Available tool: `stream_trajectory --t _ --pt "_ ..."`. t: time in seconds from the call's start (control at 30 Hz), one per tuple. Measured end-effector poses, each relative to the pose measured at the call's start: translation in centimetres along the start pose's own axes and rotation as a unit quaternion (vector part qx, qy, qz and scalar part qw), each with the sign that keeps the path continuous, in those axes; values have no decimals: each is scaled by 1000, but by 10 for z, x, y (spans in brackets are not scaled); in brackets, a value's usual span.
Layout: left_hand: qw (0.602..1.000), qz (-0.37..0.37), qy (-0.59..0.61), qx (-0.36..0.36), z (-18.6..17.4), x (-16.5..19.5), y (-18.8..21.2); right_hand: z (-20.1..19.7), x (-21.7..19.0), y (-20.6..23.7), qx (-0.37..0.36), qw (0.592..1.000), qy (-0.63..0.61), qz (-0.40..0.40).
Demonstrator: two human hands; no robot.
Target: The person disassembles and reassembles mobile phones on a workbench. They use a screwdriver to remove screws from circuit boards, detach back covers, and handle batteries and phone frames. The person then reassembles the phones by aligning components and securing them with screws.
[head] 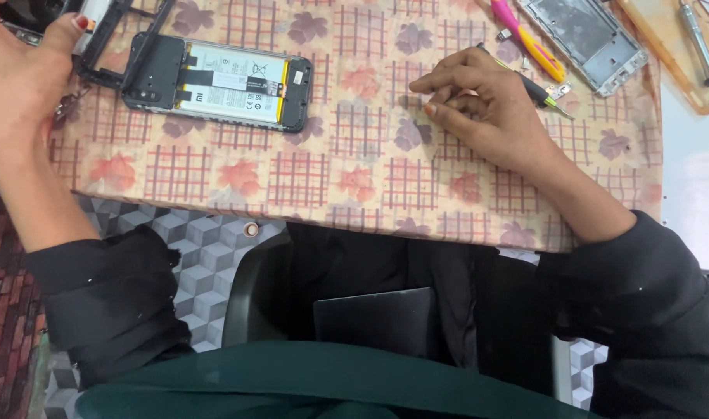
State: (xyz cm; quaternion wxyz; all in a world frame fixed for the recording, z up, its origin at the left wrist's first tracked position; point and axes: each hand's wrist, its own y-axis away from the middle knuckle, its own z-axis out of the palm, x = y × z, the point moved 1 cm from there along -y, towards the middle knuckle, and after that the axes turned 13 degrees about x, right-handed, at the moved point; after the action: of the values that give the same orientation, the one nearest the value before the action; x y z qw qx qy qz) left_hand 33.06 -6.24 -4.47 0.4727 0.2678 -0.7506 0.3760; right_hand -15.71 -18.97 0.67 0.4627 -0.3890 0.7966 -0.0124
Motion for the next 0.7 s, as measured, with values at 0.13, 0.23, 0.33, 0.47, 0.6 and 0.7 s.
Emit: stream_trajectory --t 0.13,0.23,0.33,0.47,0.6,0.7 --pt "972 210 -98 -43 0 6 1 0 0 0 1 1000 14 -6" --pt "953 258 -156 -40 -1 5 3 0 0 -1 5 1000 22 -10" --pt "960 225 -165 -12 1 5 4 0 -1 -2 3 1000 25 -16" --pt "961 220 -164 29 3 9 9 0 -2 -2 1 999 31 -23" --pt "941 253 -214 71 6 14 17 1 -3 -2 1 999 33 -23" --pt "946 221 -221 91 8 14 21 2 -4 -3 0 1000 19 -23"
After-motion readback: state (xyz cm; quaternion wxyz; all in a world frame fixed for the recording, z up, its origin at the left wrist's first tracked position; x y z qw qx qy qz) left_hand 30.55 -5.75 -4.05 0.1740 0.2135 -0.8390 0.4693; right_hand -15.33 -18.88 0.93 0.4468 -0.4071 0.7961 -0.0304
